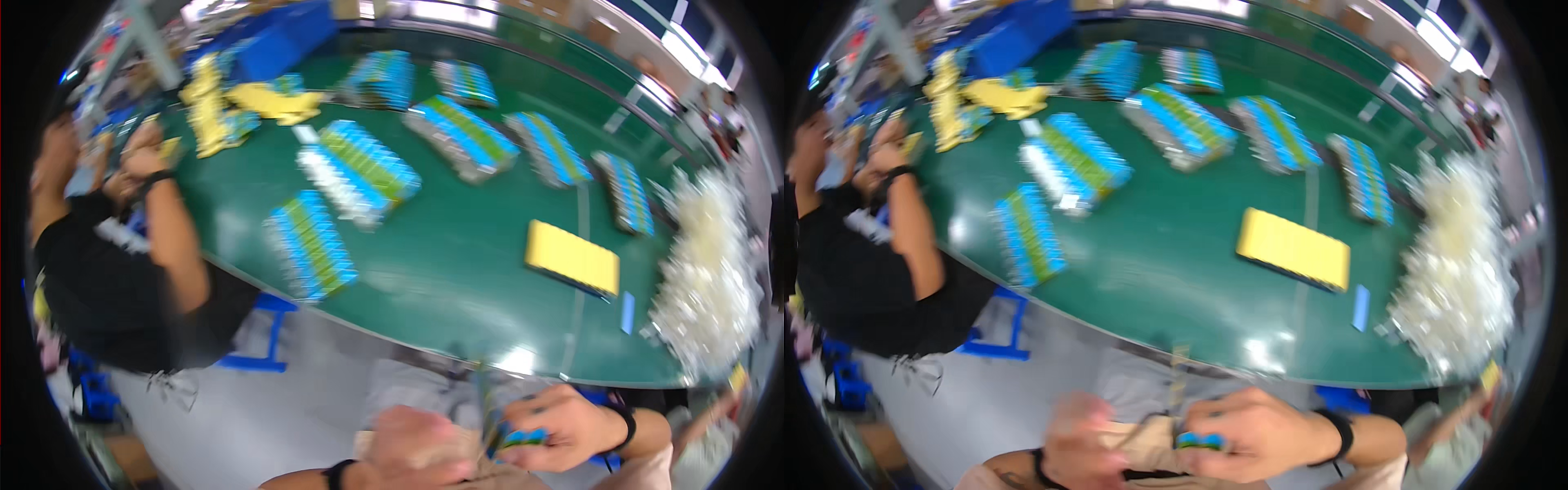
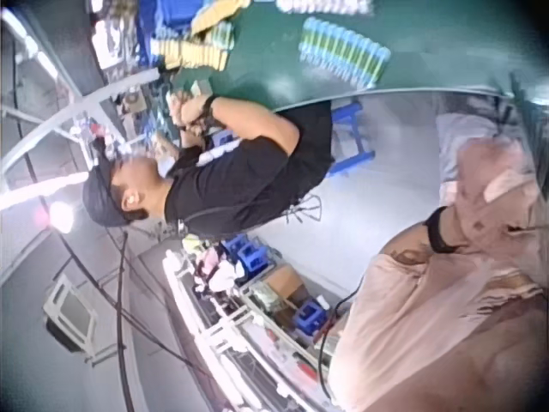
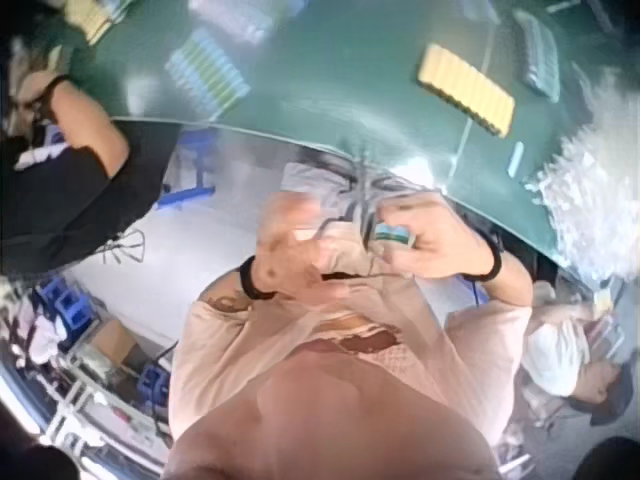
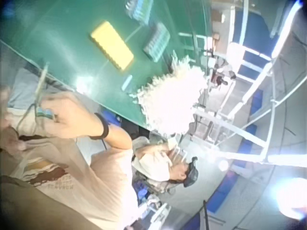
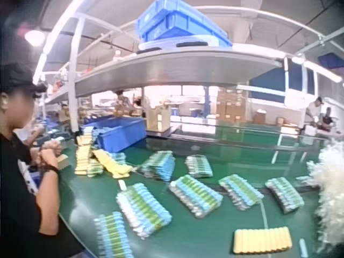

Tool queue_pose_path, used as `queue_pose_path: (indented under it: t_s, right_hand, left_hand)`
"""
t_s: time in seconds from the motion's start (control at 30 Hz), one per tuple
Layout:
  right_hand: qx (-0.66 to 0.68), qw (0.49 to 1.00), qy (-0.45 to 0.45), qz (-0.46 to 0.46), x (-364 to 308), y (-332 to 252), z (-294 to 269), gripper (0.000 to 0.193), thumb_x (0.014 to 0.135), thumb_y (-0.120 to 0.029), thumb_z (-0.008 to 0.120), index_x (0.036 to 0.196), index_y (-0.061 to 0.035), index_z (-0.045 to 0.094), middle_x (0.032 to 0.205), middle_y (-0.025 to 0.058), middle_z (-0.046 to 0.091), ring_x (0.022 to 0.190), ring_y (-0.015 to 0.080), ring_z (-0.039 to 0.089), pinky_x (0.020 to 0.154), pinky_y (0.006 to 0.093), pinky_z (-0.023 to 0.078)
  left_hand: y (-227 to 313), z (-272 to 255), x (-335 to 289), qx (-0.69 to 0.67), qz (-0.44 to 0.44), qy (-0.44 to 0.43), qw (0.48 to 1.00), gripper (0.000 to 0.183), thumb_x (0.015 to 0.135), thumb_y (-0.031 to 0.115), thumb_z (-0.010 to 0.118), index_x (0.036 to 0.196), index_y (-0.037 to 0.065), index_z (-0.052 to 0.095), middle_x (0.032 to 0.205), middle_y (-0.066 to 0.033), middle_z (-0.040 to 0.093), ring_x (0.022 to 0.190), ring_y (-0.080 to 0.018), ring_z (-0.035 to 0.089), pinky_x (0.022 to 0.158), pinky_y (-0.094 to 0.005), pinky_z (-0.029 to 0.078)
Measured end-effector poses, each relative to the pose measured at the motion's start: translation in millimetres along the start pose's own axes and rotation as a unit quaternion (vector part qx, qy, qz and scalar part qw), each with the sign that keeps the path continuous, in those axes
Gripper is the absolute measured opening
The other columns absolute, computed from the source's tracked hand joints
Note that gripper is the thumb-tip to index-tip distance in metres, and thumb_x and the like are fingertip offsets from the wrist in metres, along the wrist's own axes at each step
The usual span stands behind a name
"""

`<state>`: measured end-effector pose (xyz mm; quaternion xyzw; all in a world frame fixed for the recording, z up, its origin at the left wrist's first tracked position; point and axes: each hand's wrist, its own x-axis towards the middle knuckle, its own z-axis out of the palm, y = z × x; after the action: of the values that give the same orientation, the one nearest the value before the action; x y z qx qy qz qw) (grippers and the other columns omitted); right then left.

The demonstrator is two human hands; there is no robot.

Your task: The person picks up a strip of yellow batteries, aligns a strip of blue and green batteries onto the adhesive, and presses them together. They then fold the yellow batteries over the blue and green ones and place the assembled pack onto a stack.

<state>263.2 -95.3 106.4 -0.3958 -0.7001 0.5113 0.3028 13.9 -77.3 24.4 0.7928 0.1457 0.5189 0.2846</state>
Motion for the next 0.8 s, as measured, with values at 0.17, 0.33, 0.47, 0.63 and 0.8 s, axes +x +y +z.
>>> queue_pose_path:
  t_s: [0.17,0.33,0.47,0.63,0.8]
  right_hand:
    - [0.031,0.992,-0.119,-0.001,-29.9,-3.8,-12.4,0.015,0.089,-0.007,0.072,0.101,0.0007,0.068,0.087,0.0121,0.067,0.070,0.0326,0.064,0.060,0.0390,0.050]
    - [0.103,0.994,0.028,0.032,-83.3,0.2,-39.6,0.015,0.085,0.001,0.074,0.100,-0.0007,0.073,0.094,0.0117,0.072,0.080,0.0291,0.068,0.064,0.0371,0.051]
    - [0.035,0.982,0.165,0.083,-119.9,12.5,-44.5,0.021,0.078,0.008,0.074,0.097,-0.0008,0.076,0.103,0.0122,0.075,0.093,0.0286,0.073,0.077,0.0341,0.057]
    - [-0.176,0.967,0.177,0.054,-137.2,25.4,-46.2,0.032,0.074,0.009,0.071,0.103,-0.0020,0.075,0.108,0.0124,0.074,0.101,0.0295,0.072,0.091,0.0396,0.059]
    - [-0.443,0.881,0.166,-0.023,-143.9,45.7,-51.2,0.034,0.076,0.002,0.071,0.110,-0.0034,0.073,0.115,0.0138,0.073,0.107,0.0286,0.071,0.097,0.0455,0.057]
  left_hand:
    - [2.9,-6.6,69.3,-0.044,-0.178,-0.205,0.961,0.039,0.079,0.028,0.078,0.110,0.007,0.069,0.121,-0.0150,0.065,0.103,-0.0328,0.065,0.094,-0.0467,0.047]
    - [-26.5,8.1,50.6,-0.228,-0.344,-0.385,0.825,0.030,0.069,0.007,0.083,0.098,0.002,0.078,0.095,-0.0101,0.077,0.084,-0.0253,0.072,0.082,-0.0352,0.054]
    - [-32.8,35.6,52.2,-0.248,-0.332,-0.301,0.859,0.024,0.070,0.001,0.079,0.094,0.003,0.079,0.086,-0.0114,0.077,0.083,-0.0249,0.073,0.079,-0.0338,0.056]
    - [-49.7,49.1,81.6,-0.010,-0.055,-0.330,0.942,0.018,0.085,0.010,0.067,0.101,0.013,0.074,0.112,0.0019,0.071,0.107,-0.0242,0.065,0.089,-0.0424,0.050]
    - [-72.7,70.1,98.7,0.130,0.099,-0.289,0.943,0.020,0.081,0.014,0.070,0.101,0.014,0.076,0.113,0.0013,0.071,0.106,-0.0236,0.065,0.090,-0.0412,0.050]
